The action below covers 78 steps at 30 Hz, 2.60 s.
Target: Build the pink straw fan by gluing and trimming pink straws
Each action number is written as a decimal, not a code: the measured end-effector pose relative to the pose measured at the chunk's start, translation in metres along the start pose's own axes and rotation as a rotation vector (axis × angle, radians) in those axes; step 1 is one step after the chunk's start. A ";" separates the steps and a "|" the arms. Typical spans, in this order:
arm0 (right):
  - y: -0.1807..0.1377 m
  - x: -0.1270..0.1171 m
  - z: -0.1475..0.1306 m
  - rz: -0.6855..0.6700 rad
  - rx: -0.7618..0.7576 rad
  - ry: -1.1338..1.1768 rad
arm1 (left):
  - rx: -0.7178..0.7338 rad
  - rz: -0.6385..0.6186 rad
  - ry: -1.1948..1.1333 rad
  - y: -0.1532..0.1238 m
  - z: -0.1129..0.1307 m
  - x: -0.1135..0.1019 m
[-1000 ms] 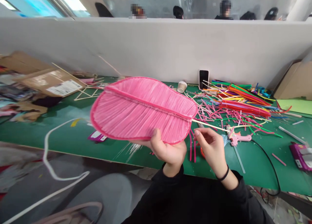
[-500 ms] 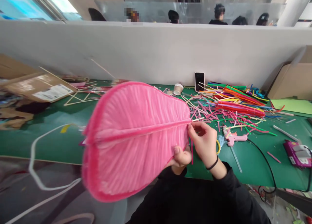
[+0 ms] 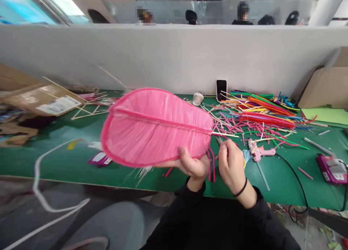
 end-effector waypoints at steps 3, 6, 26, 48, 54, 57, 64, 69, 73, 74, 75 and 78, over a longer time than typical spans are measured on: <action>-0.008 0.013 0.016 -0.147 0.151 0.273 | -0.037 0.048 -0.169 0.013 0.024 0.014; -0.011 0.028 0.021 -0.276 0.256 0.611 | -0.105 0.064 -0.362 0.018 0.039 0.019; 0.003 0.009 0.031 -0.011 0.278 0.672 | -0.567 -0.292 -0.577 0.028 0.025 0.031; 0.033 -0.097 0.095 0.098 0.232 -0.154 | -1.108 -0.616 -0.112 0.041 -0.064 -0.006; 0.000 -0.124 0.148 -0.066 0.026 -0.874 | -1.185 -0.576 -0.205 0.058 -0.101 0.029; -0.011 -0.101 0.158 -0.102 -0.100 -1.050 | -1.208 -0.513 -0.238 0.062 -0.115 0.037; 0.010 -0.075 0.164 -0.289 -0.135 -1.116 | -1.129 -0.313 -0.308 0.080 -0.118 0.016; 0.022 -0.084 0.146 -0.401 -0.180 -0.869 | -1.169 -0.297 -0.298 0.078 -0.113 0.018; 0.027 -0.094 0.112 -0.441 -0.103 -0.363 | -1.251 -0.331 -0.248 0.066 -0.116 0.025; 0.029 -0.093 0.103 -0.448 -0.086 -0.265 | -1.264 -0.336 -0.238 0.063 -0.117 0.027; 0.034 -0.091 0.096 -0.429 -0.068 -0.180 | -1.274 -0.340 -0.231 0.061 -0.119 0.028; 0.056 -0.082 0.089 -0.188 0.036 -0.011 | -1.292 -0.349 -0.213 0.057 -0.120 0.030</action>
Point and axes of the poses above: each hand's wrist, its own y-axis towards the middle knuckle, its own x-axis out of the palm, z = x × y, the point moved 6 cm from there along y, towards the middle knuckle, and after that the axes turned 10 degrees about -y, right-handed, at the moved point
